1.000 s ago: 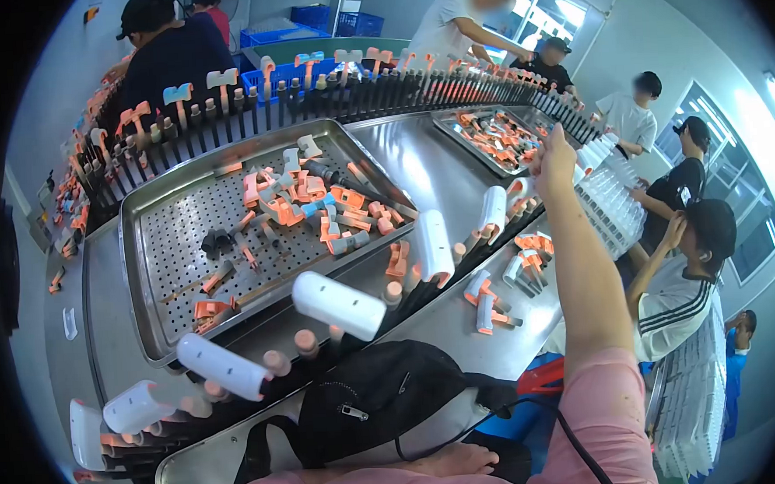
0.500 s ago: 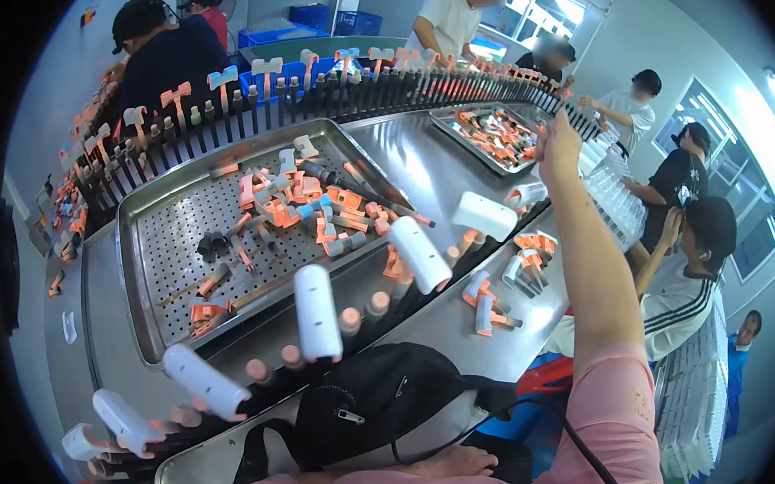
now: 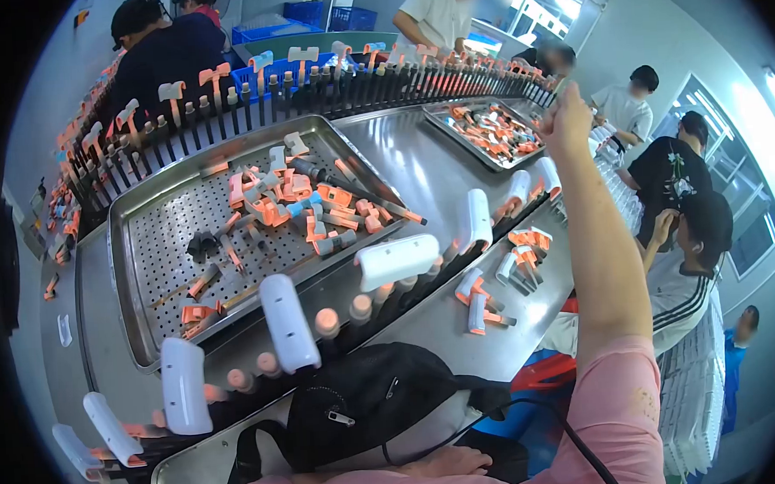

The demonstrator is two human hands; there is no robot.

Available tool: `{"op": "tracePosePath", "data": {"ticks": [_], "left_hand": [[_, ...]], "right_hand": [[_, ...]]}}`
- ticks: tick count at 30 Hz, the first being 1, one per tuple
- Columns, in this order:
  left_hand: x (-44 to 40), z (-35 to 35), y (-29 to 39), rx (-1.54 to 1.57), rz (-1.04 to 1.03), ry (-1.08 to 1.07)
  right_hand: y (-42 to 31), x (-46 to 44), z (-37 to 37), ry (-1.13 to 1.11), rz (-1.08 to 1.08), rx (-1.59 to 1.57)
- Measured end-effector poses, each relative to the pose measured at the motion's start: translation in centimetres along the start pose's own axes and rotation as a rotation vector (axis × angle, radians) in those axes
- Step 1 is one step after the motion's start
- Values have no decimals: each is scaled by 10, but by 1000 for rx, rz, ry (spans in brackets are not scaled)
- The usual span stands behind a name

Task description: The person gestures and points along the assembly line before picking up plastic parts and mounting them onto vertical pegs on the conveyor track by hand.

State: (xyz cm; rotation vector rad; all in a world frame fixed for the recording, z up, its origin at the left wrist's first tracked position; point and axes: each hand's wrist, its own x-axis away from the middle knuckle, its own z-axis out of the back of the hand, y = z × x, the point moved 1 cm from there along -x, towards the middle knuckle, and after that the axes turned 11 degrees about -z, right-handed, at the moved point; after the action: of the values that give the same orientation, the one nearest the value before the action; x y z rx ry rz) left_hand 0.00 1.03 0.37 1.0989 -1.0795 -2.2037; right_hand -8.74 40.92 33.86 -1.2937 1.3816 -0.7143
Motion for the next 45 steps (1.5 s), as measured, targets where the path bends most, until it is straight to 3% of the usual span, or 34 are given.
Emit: {"op": "tracePosePath", "data": {"ticks": [4,8,14,18,20,23,24,25,26,27,29,30,32,34,36,37,40,42,45], "left_hand": [[-3,-2,-3,3,10,-8],[1,-2,-4,8,-12,2],[-4,1,-2,32,57,-74],[-3,0,-8,52,55,-87],[-6,0,-9,46,83,-68],[-4,5,1,17,142,-88],[-4,5,3,4,123,-77],[-5,6,5,-10,105,-66],[-3,3,6,-26,104,-53],[-2,0,5,-39,97,-63],[1,-4,4,-76,95,-75],[2,-7,4,-90,91,-74],[3,-5,4,-127,97,-71],[2,-5,4,-155,86,-78],[2,-7,4,-176,77,-82],[5,-7,5,-179,68,-82],[4,-8,6,-194,50,-82],[5,-8,6,-195,31,-93],[5,-7,7,-197,6,-101]], "right_hand": [[29,-14,35,8,43,-12],[44,3,46,107,-177,104],[-1,-25,35,15,-32,-9],[61,-17,54,196,-82,132],[56,-5,50,-2,-230,-39],[52,10,42,-115,-377,22],[54,9,42,-132,-307,141],[73,-5,45,-141,-87,457],[108,-34,54,-40,317,1016],[159,-75,70,94,601,1268],[64,35,25,-28,580,1386],[74,34,21,9,545,1179],[81,40,4,-5,618,1196],[65,62,-12,-119,311,1061],[57,81,-22,-74,550,1165],[61,91,-28,-120,543,1011],[32,137,-40,-244,-175,384],[46,134,-48,-270,320,811],[58,148,-60,-260,560,657]]}}
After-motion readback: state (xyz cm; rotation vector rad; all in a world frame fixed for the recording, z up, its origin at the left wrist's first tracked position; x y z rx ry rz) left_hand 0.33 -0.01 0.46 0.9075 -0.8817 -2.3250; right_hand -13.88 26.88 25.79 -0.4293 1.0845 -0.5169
